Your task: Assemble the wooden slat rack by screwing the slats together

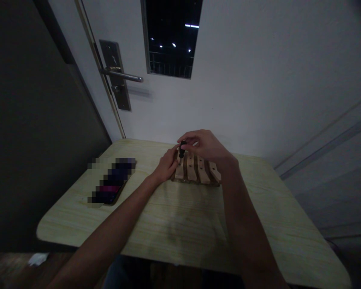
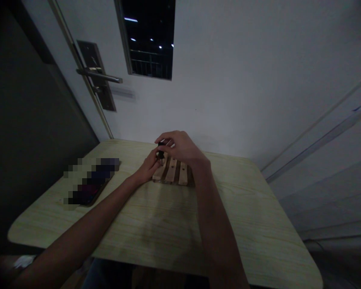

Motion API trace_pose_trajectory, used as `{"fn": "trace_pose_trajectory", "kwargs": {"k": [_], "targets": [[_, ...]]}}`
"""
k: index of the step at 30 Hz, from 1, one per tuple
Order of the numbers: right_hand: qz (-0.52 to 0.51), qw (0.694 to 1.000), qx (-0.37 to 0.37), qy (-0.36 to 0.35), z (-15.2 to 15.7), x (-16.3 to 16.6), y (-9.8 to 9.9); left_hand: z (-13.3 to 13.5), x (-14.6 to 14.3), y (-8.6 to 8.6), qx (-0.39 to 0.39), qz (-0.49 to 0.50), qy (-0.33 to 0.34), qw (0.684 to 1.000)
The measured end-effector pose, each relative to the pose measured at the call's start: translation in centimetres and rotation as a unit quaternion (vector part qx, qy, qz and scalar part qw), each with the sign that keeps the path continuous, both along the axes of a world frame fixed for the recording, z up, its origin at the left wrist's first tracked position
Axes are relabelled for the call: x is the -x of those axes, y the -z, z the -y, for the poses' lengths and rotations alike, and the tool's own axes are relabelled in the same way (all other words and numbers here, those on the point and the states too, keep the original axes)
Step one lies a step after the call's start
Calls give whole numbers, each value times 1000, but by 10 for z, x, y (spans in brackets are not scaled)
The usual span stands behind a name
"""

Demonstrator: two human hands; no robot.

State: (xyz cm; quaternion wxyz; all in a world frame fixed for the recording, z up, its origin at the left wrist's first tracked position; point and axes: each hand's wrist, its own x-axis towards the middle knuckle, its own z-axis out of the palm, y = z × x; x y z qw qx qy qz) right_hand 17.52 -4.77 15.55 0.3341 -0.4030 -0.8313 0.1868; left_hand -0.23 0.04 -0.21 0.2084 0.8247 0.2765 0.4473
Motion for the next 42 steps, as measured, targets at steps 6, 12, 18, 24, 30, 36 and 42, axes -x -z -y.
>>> {"fn": "trace_pose_trajectory", "kwargs": {"k": [6,12,18,24,30,36,42], "targets": [[-19,999,-16,38,0,4,0,1,0,-3,-7,-4,3,1000],[-32,998,16,50,-1,9,4,1,0,-3,-7,-14,0,1000],[-25,999,23,-21,-1,9,2,-1,0,0,-3,-7,1,1000],[0,999,49,-4,1,9,4,-1,0,0,13,-10,3,1000],[0,1000,22,15,1,10,2,3,0,-4,18,-10,-1,1000],[11,999,-20,24,-3,12,6,3,-1,-5,13,-13,-6,1000],[8,999,-42,-3,1,11,3,-1,-1,2,12,1,3,1000]]}}
